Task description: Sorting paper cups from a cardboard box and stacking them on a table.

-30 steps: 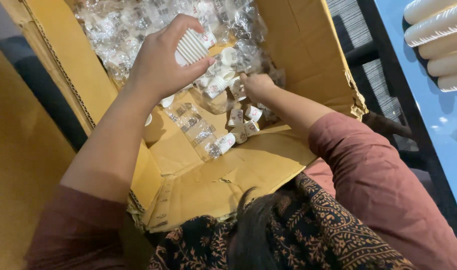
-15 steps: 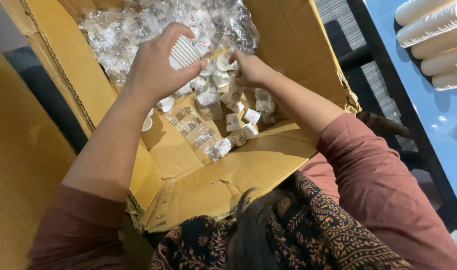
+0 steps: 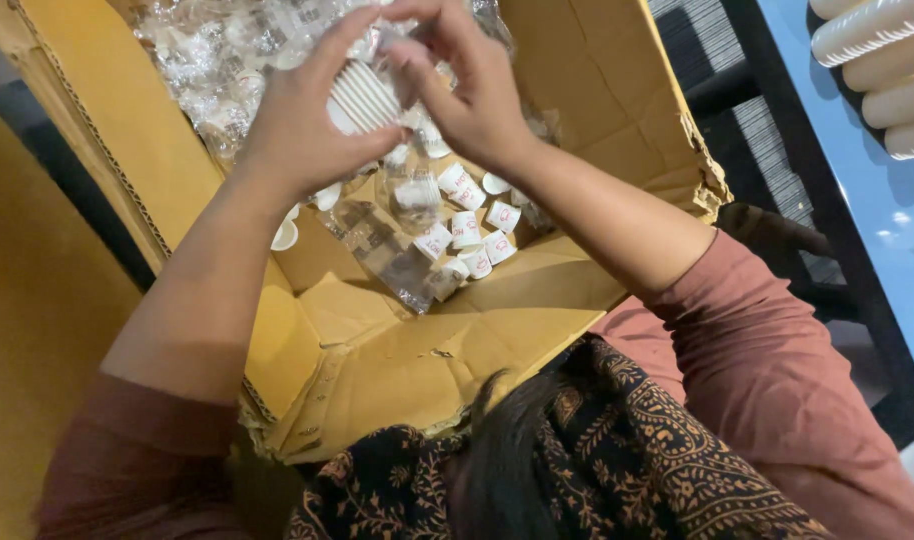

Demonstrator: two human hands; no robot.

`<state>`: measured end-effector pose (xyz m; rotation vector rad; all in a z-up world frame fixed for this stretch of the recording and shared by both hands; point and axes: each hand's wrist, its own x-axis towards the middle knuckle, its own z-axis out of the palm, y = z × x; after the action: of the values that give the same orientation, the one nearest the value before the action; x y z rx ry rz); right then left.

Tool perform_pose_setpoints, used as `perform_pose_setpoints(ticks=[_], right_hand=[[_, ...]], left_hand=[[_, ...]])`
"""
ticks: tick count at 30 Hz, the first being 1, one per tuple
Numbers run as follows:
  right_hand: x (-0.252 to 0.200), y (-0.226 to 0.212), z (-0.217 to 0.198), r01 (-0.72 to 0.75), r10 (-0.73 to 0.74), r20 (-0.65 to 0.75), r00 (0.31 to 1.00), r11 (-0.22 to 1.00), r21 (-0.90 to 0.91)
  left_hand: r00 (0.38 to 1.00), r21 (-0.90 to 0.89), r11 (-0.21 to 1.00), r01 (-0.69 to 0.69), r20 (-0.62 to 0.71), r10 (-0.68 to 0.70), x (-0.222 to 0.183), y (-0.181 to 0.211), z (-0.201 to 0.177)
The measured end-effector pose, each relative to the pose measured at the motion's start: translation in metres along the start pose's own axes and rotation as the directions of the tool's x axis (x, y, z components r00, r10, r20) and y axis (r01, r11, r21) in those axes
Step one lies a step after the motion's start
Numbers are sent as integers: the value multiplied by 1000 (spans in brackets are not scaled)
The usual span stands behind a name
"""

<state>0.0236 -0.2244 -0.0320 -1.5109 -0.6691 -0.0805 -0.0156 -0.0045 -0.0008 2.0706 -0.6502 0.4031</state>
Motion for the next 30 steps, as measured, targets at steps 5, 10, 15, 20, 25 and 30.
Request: perform_pose_setpoints(ticks=[5,10,15,20,25,30], right_hand=[[-14,-32,21,85,-84,157,984,996,-1],[-42,36,-2,166,84,411,908,827,-537],[-130,138,27,814,218,947,237,488,-316],[-130,181,13,552,638,682,359,444,-706],[-61,119,-10,111,723,364,587,374,-921],[0,43,-24,138,285,354,891,573,-808]], left_hand=[[957,31,983,180,224,-182,-1,-6,1],[997,-30,997,72,0,-72,-1,-4,-4],[991,-25,991,135,-15,-135,0,0,-8],[981,-17,982,189,37,-189,1,0,-9],[993,-28,993,118,28,-117,-1,-7,-6],[969,21,973,229,88,-229,2,-3,-5]])
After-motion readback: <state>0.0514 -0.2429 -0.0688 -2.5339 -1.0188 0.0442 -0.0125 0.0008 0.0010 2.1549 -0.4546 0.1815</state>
